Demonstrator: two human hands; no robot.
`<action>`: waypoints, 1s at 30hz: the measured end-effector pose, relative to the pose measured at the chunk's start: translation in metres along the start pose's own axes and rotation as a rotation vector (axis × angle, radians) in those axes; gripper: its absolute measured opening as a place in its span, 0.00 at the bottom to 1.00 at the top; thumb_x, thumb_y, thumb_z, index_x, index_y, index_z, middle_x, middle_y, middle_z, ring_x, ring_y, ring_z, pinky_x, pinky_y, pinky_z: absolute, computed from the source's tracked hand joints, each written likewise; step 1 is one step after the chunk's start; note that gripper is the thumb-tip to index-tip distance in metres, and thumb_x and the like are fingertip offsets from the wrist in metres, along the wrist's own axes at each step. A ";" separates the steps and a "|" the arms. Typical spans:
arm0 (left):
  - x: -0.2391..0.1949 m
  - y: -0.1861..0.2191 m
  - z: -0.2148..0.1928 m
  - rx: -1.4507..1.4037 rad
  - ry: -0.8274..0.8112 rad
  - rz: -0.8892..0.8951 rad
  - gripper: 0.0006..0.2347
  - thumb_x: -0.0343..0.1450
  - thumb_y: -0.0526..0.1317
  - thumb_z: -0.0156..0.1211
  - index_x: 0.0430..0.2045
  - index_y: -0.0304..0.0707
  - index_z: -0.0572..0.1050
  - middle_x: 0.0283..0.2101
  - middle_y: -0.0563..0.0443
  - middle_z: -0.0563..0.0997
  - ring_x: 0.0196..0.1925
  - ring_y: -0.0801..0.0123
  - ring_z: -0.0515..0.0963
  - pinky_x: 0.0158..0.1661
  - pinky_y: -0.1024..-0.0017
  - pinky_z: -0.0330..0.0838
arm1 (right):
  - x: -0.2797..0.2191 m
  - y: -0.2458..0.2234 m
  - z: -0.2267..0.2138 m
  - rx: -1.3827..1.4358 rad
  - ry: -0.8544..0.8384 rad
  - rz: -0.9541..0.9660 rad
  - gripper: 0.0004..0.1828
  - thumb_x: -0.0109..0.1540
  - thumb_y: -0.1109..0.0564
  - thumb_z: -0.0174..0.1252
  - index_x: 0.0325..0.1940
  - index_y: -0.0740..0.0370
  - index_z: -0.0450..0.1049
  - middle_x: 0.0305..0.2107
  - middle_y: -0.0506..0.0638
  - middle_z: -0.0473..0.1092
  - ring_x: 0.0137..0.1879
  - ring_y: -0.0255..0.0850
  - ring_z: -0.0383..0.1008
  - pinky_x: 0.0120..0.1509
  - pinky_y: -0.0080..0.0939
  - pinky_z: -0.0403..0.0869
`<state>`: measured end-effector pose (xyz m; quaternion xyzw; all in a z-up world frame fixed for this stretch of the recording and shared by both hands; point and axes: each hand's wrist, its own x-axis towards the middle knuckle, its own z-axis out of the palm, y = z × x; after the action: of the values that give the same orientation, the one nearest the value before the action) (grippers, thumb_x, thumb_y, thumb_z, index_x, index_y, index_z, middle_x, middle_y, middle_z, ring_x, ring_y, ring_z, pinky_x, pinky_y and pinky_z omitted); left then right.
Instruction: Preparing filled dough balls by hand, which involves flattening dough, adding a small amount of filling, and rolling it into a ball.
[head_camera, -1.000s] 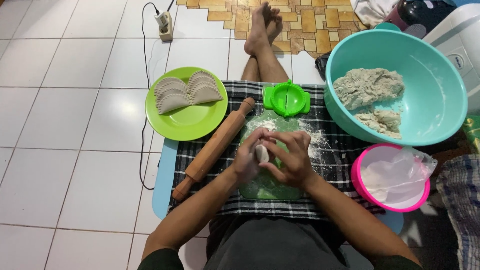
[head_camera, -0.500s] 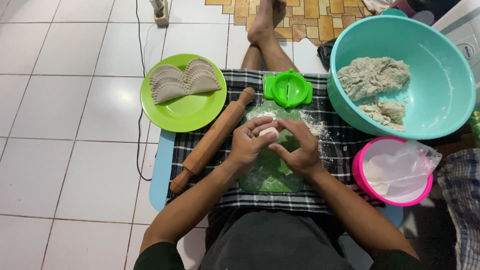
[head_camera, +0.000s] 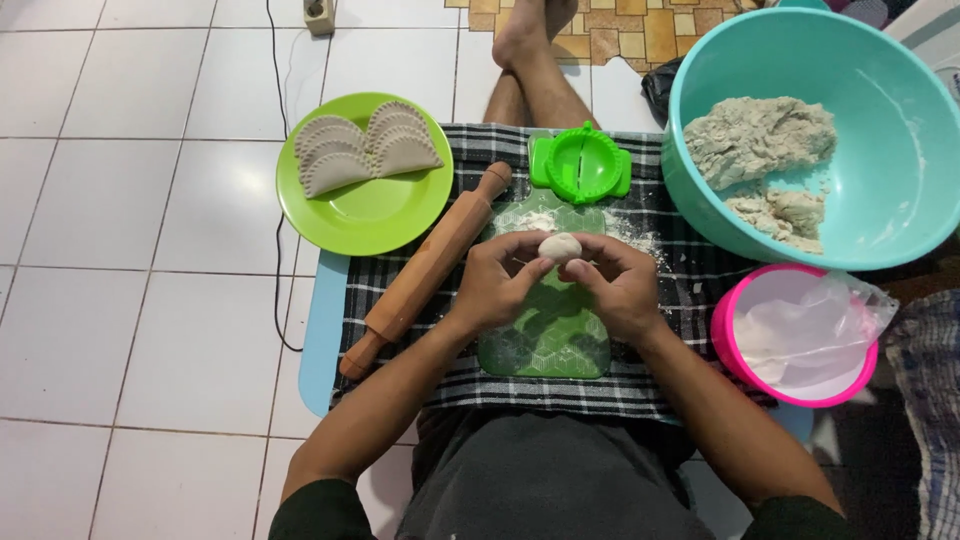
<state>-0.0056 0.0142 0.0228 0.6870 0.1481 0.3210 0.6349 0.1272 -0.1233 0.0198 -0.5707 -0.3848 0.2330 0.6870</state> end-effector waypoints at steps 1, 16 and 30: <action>-0.001 0.004 -0.001 0.000 -0.002 0.000 0.13 0.70 0.35 0.70 0.47 0.28 0.81 0.37 0.38 0.86 0.38 0.60 0.87 0.31 0.69 0.83 | 0.001 -0.004 0.003 0.000 0.002 0.000 0.16 0.64 0.62 0.66 0.53 0.75 0.77 0.33 0.64 0.79 0.44 0.45 0.82 0.41 0.51 0.82; 0.009 0.033 0.005 0.297 0.058 0.292 0.05 0.69 0.39 0.70 0.35 0.43 0.84 0.24 0.54 0.79 0.23 0.63 0.79 0.29 0.69 0.77 | 0.010 -0.019 0.004 -0.367 0.034 -0.354 0.13 0.57 0.63 0.70 0.46 0.64 0.85 0.30 0.54 0.81 0.36 0.48 0.85 0.41 0.46 0.81; 0.020 0.016 0.002 0.217 -0.075 0.142 0.04 0.69 0.32 0.67 0.34 0.30 0.82 0.24 0.41 0.83 0.27 0.52 0.85 0.28 0.64 0.78 | 0.010 -0.009 0.007 -0.099 0.029 -0.026 0.12 0.62 0.66 0.65 0.49 0.73 0.81 0.32 0.59 0.79 0.40 0.41 0.79 0.47 0.47 0.80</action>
<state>0.0075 0.0226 0.0435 0.7718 0.1090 0.3215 0.5377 0.1266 -0.1137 0.0314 -0.6024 -0.3930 0.1963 0.6664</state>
